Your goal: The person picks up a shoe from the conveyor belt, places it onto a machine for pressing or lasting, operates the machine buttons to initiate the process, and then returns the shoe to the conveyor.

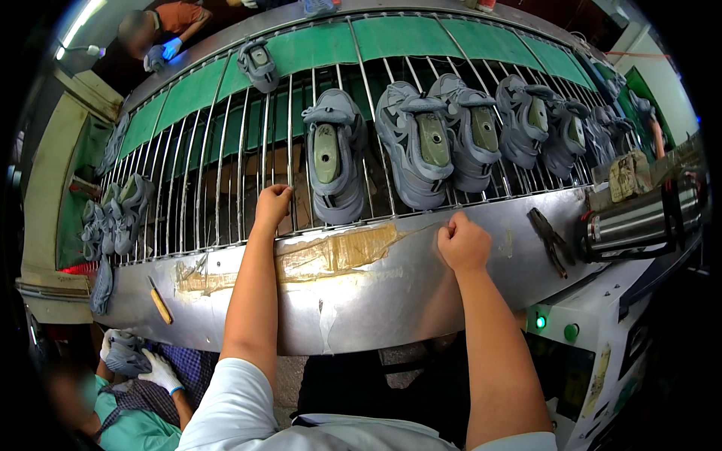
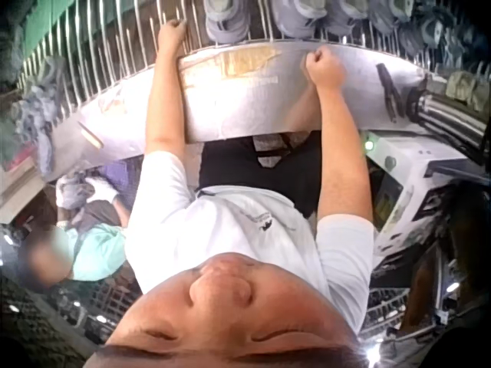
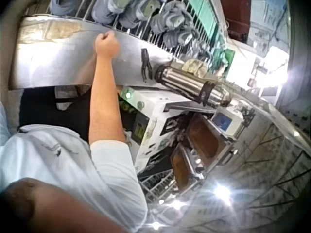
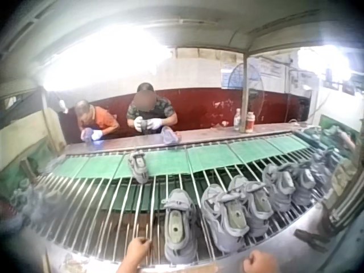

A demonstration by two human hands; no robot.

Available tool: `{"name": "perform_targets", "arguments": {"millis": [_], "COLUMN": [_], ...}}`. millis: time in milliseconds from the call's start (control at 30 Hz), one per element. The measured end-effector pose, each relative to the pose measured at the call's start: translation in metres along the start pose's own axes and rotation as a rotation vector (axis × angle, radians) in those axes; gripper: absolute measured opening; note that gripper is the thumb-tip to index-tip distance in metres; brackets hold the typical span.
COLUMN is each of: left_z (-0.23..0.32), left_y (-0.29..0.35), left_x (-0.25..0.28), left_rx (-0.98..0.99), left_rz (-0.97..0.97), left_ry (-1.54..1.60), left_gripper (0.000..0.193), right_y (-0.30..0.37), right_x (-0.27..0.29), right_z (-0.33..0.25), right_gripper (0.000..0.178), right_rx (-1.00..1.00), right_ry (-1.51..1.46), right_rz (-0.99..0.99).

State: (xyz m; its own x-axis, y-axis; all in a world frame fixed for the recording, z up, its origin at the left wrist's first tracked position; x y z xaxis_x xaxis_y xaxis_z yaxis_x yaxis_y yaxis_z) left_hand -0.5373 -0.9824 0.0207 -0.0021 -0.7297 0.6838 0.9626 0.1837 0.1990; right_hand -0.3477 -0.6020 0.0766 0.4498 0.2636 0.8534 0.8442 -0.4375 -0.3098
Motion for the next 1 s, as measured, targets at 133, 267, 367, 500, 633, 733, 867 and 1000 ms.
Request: {"name": "perform_targets", "arguments": {"millis": [133,267,367,500,633,733,867,1000], "left_z": [0.006,0.006,0.005,0.006,0.003,0.002,-0.011,0.001], "left_y": [-0.009,-0.011,-0.003,-0.004,-0.004,-0.008,-0.022,-0.017], "left_x": [0.002,0.001,0.004,0.002,-0.001,-0.003,-0.006,-0.011], "left_rx": [0.013,0.022,0.002,0.039,0.039,0.021,-0.035,-0.135], "left_rz": [0.002,0.031,0.083,0.063,0.002,-0.034,0.028,0.031], "left_ry": [0.048,0.082,0.075,0.12,0.225,0.187,-0.04,-0.135], "left_gripper": [0.022,0.019,0.019,0.022,0.02,0.022,0.029,0.031], "right_y": [0.0,0.0,0.002,0.004,0.005,0.005,0.004,0.005], "right_x": [0.002,0.0,0.0,-0.006,-0.006,-0.005,-0.007,-0.007], "right_z": [-0.005,-0.002,-0.004,0.0,0.0,-0.002,-0.006,-0.008], "right_gripper": [0.01,0.011,0.011,0.01,0.01,0.01,0.01,0.011], "right_rx": [-0.004,0.023,0.007,-0.022,-0.016,-0.009,0.013,0.008], "right_ry": [-0.009,-0.026,-0.043,-0.064,-0.063,-0.057,-0.04,-0.015], "right_rz": [0.017,0.031,0.003,0.004,0.012,0.013,0.009,0.004]}}
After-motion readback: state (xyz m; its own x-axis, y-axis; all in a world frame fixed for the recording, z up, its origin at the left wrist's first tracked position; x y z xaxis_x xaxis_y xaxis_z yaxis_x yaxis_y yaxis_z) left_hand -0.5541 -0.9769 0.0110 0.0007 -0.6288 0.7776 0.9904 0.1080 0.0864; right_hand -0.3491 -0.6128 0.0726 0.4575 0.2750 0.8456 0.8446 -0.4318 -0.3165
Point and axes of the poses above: each hand's wrist, its own y-axis away from the middle knuckle, its own x-axis out of the back of the hand, z = x × y, the point moved 5 cm from there along -y, towards the middle knuckle, and after that the axes turned 5 degrees about z, right-handed, at the moved point
